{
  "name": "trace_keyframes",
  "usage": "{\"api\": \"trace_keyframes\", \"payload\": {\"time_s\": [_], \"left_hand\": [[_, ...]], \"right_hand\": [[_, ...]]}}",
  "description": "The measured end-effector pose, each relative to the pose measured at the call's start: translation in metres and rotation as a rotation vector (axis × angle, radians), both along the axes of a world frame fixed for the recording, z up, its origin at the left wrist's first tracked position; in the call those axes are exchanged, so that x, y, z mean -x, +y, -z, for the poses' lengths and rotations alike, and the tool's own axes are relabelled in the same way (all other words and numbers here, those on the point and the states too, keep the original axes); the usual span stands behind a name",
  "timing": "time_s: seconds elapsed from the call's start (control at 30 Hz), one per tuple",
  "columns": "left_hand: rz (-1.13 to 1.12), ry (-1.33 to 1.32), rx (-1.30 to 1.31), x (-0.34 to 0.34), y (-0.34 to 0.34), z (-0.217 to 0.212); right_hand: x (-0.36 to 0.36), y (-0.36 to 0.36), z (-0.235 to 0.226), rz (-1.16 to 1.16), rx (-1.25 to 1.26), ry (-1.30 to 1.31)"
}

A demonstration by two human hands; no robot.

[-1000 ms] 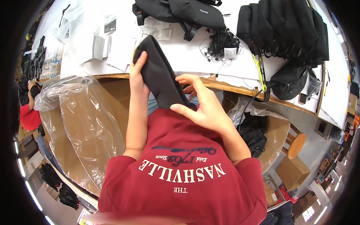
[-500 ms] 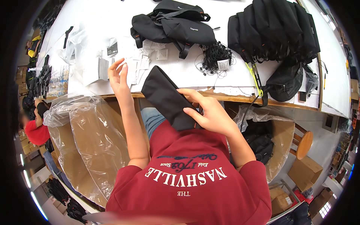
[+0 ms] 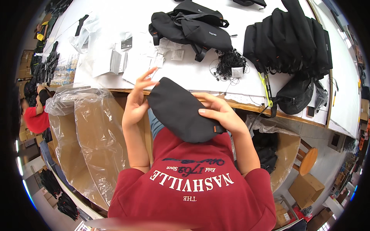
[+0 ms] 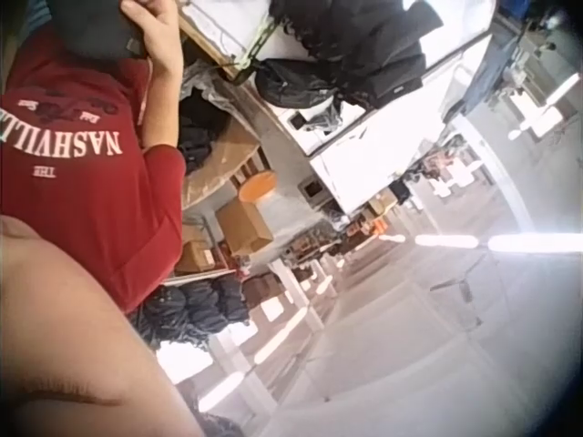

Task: Inspecting, labeling, and placing small items into black fabric pouches.

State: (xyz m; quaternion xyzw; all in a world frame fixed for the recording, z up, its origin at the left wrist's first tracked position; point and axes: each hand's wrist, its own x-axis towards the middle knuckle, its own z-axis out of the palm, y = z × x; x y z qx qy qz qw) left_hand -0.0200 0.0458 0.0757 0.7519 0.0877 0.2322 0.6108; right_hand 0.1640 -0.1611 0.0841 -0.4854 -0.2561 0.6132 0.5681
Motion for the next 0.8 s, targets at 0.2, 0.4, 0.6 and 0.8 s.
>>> {"api": "trace_keyframes", "payload": {"time_s": [0.2,0.4,0.6,0.8], "left_hand": [[0.207,0.172,-0.045,0.011,0.004,-0.004],[-0.133,0.144,0.43,0.013,-0.005,0.023],[-0.152,0.034,0.621,-0.009,-0.027,0.013],[-0.287,0.036,0.33,-0.008,-0.03,0.025]], "right_hand": [[0.003,0.003,0.019,-0.025,0.026,0.378],[0.003,-0.004,0.023,0.372,0.202,0.122],[-0.017,0.01,0.025,0.312,-0.249,-0.207],[-0.018,0.013,0.024,0.401,-0.265,-0.356]]}}
